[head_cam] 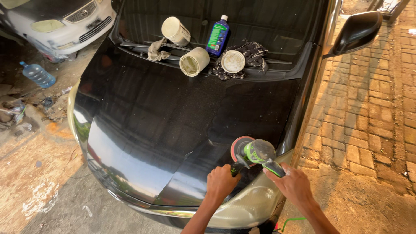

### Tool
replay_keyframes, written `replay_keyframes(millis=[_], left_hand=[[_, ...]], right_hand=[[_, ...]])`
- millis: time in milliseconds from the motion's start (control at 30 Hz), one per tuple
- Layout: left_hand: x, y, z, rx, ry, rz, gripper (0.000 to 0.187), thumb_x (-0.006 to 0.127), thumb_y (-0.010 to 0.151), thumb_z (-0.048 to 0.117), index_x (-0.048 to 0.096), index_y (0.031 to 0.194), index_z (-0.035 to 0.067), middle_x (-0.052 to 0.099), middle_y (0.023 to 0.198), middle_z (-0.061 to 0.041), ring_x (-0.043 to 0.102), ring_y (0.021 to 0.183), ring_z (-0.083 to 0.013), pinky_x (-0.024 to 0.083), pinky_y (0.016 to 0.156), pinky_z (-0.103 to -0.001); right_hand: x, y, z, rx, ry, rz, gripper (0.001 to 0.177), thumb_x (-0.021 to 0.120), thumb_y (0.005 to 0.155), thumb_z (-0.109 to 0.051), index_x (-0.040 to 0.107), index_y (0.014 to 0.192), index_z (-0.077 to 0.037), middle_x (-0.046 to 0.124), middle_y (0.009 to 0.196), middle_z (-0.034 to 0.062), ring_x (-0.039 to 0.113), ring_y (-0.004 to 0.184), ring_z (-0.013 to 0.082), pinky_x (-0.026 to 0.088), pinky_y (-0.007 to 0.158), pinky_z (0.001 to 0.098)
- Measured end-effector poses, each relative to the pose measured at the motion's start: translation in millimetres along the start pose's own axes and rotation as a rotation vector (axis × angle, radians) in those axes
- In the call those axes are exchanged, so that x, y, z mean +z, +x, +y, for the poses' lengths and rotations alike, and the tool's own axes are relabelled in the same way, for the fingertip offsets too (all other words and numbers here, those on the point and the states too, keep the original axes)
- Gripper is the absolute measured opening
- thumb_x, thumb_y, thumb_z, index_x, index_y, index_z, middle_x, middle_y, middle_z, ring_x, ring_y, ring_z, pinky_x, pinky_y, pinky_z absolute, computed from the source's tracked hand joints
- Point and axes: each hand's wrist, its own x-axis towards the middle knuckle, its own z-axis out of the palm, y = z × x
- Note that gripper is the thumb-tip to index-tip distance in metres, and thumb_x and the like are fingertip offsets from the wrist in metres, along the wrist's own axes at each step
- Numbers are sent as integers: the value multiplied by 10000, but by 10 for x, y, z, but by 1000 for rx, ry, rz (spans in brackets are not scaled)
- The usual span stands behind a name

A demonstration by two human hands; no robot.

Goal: The person applies a polishing compound from a container onto a black car hood by hand and then buffs the surface using a handheld power polisher.

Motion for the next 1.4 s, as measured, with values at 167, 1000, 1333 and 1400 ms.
replay_keyframes(millis=[167, 1000, 1333, 1400], left_hand=[[-132, -58, -368, -109, 30, 37, 384, 768, 799, 407, 715, 873, 33, 708, 849, -243, 692, 832, -455, 547, 764, -536], [-115, -522, -747, -239, 72, 25, 443, 767, 820, 467, 697, 850, 31, 711, 786, -227, 710, 786, -435, 560, 720, -526], [230, -449, -172, -30, -18, 25, 403, 776, 813, 408, 685, 817, 16, 691, 755, -254, 695, 725, -450, 557, 677, -545], [286, -416, -76, 10, -28, 12, 403, 769, 823, 402, 675, 810, 10, 687, 748, -254, 695, 712, -445, 561, 670, -538]], right_hand=[[-47, 160, -552, 16, 133, -45, 767, 559, 905, -641, 664, 1163, 74, 576, 423, 43, 609, 336, 191, 501, 339, 348], [-93, -56, -1115, -22, 290, 2, 575, 704, 822, -561, 721, 909, 7, 617, 445, 108, 640, 368, 240, 501, 379, 403], [88, -462, -87, -245, -308, -15, 427, 533, 986, -399, 630, 1401, -369, 729, 983, 216, 694, 486, 224, 558, 365, 311], [68, -530, 56, -279, -308, 48, 440, 519, 966, -356, 635, 1365, -500, 713, 1164, 276, 714, 468, 217, 594, 402, 328]])
